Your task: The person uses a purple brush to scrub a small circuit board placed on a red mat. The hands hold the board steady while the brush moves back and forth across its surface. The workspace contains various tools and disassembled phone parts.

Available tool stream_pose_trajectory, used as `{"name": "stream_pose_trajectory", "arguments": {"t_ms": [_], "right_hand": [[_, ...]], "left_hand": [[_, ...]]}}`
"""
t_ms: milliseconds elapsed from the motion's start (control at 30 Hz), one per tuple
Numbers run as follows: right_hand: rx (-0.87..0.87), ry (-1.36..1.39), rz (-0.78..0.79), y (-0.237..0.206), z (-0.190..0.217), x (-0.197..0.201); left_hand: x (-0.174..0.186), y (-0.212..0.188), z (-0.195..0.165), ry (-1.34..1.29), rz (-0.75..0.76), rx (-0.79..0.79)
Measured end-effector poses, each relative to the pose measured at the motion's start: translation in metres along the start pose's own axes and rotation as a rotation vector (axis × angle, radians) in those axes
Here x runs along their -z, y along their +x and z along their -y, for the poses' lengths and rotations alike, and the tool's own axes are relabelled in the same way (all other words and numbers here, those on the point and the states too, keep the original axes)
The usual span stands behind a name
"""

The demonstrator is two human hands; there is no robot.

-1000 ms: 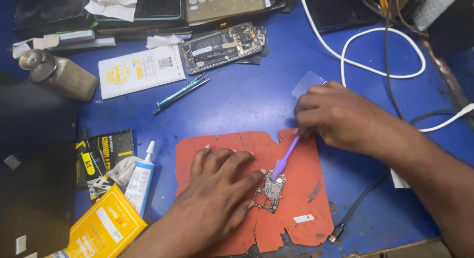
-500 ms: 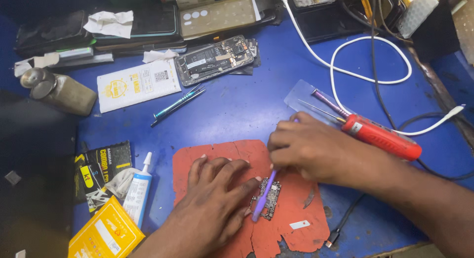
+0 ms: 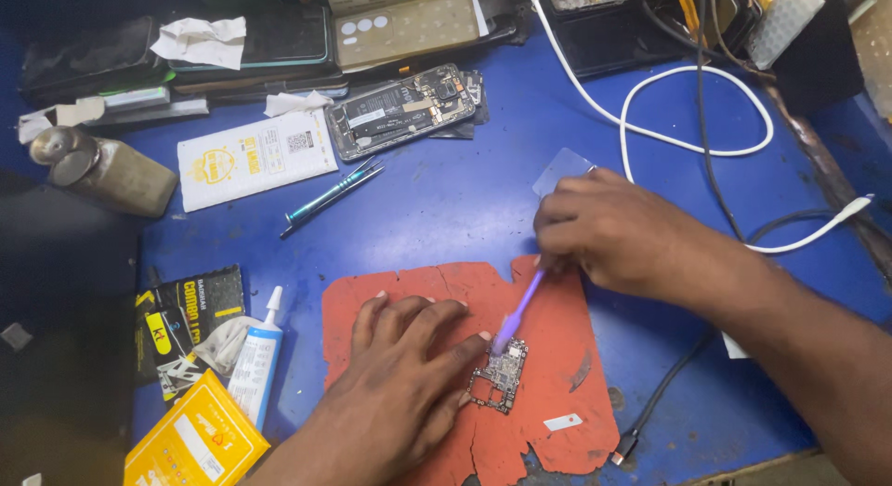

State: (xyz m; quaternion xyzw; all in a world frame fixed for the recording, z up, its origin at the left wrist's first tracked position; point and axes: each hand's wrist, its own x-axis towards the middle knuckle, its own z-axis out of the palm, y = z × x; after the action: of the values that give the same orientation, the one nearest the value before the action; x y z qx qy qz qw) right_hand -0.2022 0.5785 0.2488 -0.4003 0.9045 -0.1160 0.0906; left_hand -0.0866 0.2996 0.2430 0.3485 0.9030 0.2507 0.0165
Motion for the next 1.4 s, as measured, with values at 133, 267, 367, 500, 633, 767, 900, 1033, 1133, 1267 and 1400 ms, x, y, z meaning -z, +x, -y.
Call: {"name": "stream_pose_trajectory", "arguments": {"t_ms": [133, 267, 367, 500, 633, 767, 900, 1033, 1133, 1267, 1400], "right_hand": [[0.333, 0.081, -0.137, 0.003, 0.008, 0.003], [0.304, 0.111, -0.131, 0.004, 0.010, 0.008], [0.273, 0.073, -0.167, 0.006, 0.010, 0.012], [0.345, 0.099, -0.087, 0.006, 0.014, 0.011], [0.243, 0.088, -0.120, 0.004, 0.010, 0.009], [0.248, 0.066, -0.123, 0.003, 0.005, 0.003], [0.300, 0.100, -0.114, 0.002, 0.003, 0.000], [0.142, 0.020, -0.127, 0.002, 0.004, -0.001], [0.311, 0.088, -0.147, 0.002, 0.002, -0.001], [0.163, 0.058, -0.091, 0.000, 0.002, 0.001], [0.296, 0.088, -0.108, 0.001, 0.006, 0.005]], "left_hand": [[-0.001, -0.001, 0.001, 0.005, -0.007, -0.003], [-0.002, -0.001, 0.001, 0.001, -0.003, 0.004], [-0.001, -0.001, 0.000, 0.003, 0.001, 0.007], [0.001, 0.002, -0.001, 0.010, 0.011, 0.003], [0.005, 0.002, -0.004, -0.013, 0.008, 0.007], [0.006, 0.001, -0.005, -0.005, 0.018, 0.011], [0.006, 0.002, -0.005, -0.005, -0.010, 0.001], [0.006, 0.001, -0.005, 0.001, -0.005, 0.003], [0.006, 0.000, -0.004, 0.000, 0.017, 0.012], [0.004, 0.002, -0.002, -0.001, 0.012, 0.012], [0.002, 0.001, -0.001, 0.005, 0.021, 0.002]]}}
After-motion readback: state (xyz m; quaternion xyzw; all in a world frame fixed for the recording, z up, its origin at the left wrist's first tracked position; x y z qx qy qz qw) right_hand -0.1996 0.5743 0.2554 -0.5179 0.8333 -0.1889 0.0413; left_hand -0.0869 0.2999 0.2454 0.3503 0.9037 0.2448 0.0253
